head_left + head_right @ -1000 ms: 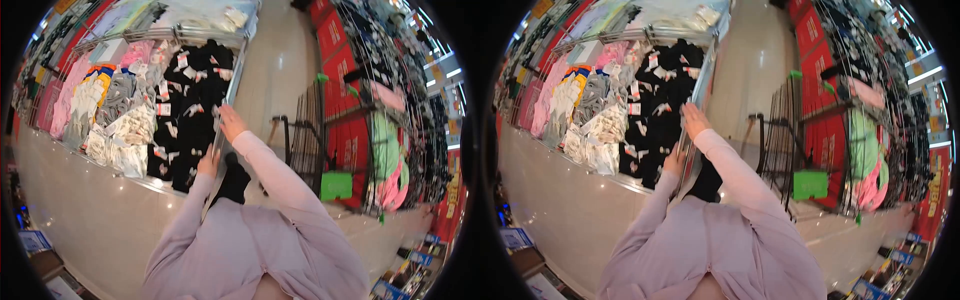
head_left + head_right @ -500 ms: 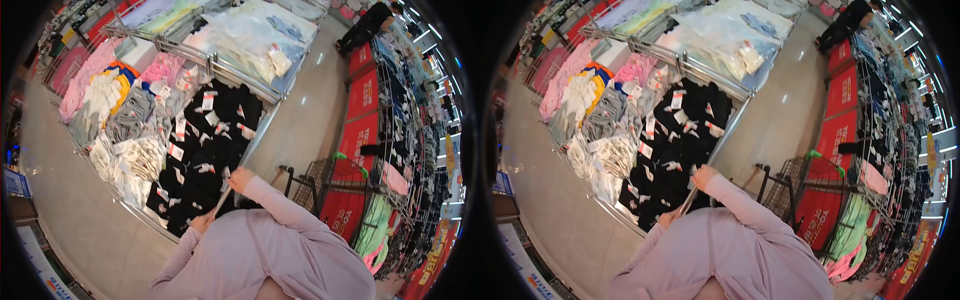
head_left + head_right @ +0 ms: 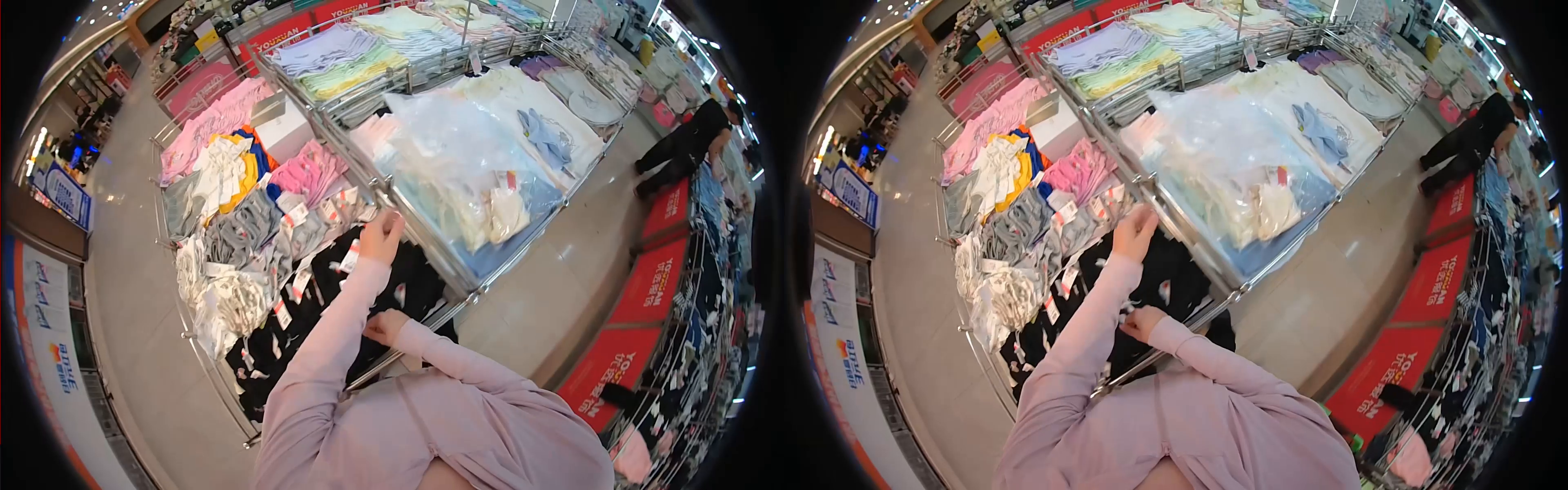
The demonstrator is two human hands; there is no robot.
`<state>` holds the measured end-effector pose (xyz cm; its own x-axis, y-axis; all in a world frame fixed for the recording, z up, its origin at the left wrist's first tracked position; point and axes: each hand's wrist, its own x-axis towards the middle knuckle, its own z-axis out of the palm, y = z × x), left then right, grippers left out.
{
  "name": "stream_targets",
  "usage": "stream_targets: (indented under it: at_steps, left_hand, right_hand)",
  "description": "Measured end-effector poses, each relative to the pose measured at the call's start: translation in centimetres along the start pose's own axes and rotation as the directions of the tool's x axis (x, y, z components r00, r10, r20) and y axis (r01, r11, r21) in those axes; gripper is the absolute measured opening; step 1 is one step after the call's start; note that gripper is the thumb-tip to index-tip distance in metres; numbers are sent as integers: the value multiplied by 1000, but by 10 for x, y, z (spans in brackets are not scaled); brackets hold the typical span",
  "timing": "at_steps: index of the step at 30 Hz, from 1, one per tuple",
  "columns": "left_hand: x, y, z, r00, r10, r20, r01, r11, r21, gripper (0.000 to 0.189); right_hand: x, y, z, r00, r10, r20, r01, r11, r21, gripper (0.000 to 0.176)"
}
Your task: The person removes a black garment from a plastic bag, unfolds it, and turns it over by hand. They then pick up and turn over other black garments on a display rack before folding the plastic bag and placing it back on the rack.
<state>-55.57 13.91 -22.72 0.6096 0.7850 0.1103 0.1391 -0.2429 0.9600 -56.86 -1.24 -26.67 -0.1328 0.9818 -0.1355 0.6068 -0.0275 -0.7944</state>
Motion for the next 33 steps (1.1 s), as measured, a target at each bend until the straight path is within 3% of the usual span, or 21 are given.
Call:
stream_targets:
  at_steps: [3, 5, 7, 8, 9, 10, 11, 12, 14, 15, 17, 20, 22, 23, 25, 26, 27, 28, 30, 32, 33]
  left_hand:
    - [86, -14, 79, 921, -193, -338, 177, 981, -77, 68]
    - [139, -20, 118, 802, -339, -491, 327, 938, -113, 82]
    - [180, -50, 145, 813, -315, -489, 323, 944, -72, 83]
    - [194, -59, 150, 819, -306, -485, 323, 945, -51, 84]
    - [201, -47, 144, 868, -363, -339, 410, 909, 77, 60]
    - [204, -35, 143, 858, -406, -314, 386, 914, -128, 49]
    - [203, -26, 144, 849, -448, -281, 353, 876, -330, 38]
    - [198, -16, 141, 839, -485, -247, 308, 797, -520, 27]
    - [169, 21, 122, 908, -370, -195, 195, 786, -586, 13]
    - [143, 50, 113, 917, -333, -220, 145, 791, -594, 12]
    - [83, 70, 89, 942, -217, -255, 45, 837, -545, 8]
    - [-1, 90, 36, 988, -16, -151, -36, 940, -339, 10]
    - [-49, 66, -6, 983, -86, -162, 21, 932, -362, 15]
    - [-65, 61, -21, 956, -161, -245, 47, 910, -412, 20]
    - [-83, 48, -22, 799, -404, -446, 101, 821, -562, 31]
    - [-94, 41, -15, 683, -556, -474, 160, 746, -646, 37]
    - [-104, 45, -3, 591, -717, -369, 265, 605, -751, 38]
    - [-118, 23, 5, 609, -742, -281, 314, 551, -773, 45]
    - [-131, 12, 26, 679, -662, -318, 301, 646, -701, 52]
    - [-146, -20, 19, 616, -708, -346, 325, 628, -707, 50]
    - [-156, -22, 11, 660, -684, -309, 316, 627, -712, 53]
  right_hand:
    - [10, 46, -47, 986, 90, -142, -102, 992, -79, 20]
    - [9, 63, -97, 969, 155, -191, -171, 983, -68, 19]
    - [7, 87, -121, 956, 155, -249, -171, 984, -42, 20]
    - [5, 100, -133, 957, 169, -236, -152, 984, 89, 19]
    - [-1, 115, -145, 958, 183, -221, -134, 966, 221, 20]
    - [-7, 130, -153, 959, 197, -201, -117, 929, 351, 21]
    - [-10, 147, -162, 956, 232, -180, -154, 918, 366, 35]
    - [-17, 155, -172, 928, 306, -211, -127, 796, 592, 39]
    - [-28, 161, -197, 869, 450, -206, -5, 425, 905, 46]
    - [-33, 156, -214, 862, 488, -139, 78, 143, 987, 46]
    - [-42, 138, -250, 865, 502, 29, 220, -430, 875, 46]
    - [-37, 129, -275, 956, 292, -34, 207, -586, 784, 40]
    - [-23, 165, -247, 883, 464, -78, 273, -371, 887, 37]
    - [-16, 175, -232, 838, 532, -119, 290, -251, 924, 36]
    - [-13, 160, -208, 812, 560, -166, 314, -179, 932, 36]
    - [-15, 152, -194, 793, 577, -194, 331, -141, 933, 36]
    - [-17, 148, -180, 791, 582, -187, 311, -120, 943, 36]
    - [-17, 147, -166, 786, 589, -188, 300, -97, 949, 37]
    - [-12, 155, -148, 756, 624, -200, 303, -63, 951, 38]
    - [-11, 174, -143, 708, 671, -220, 332, -41, 942, 38]
    - [-16, 181, -152, 695, 711, -105, 324, -178, 929, 42]
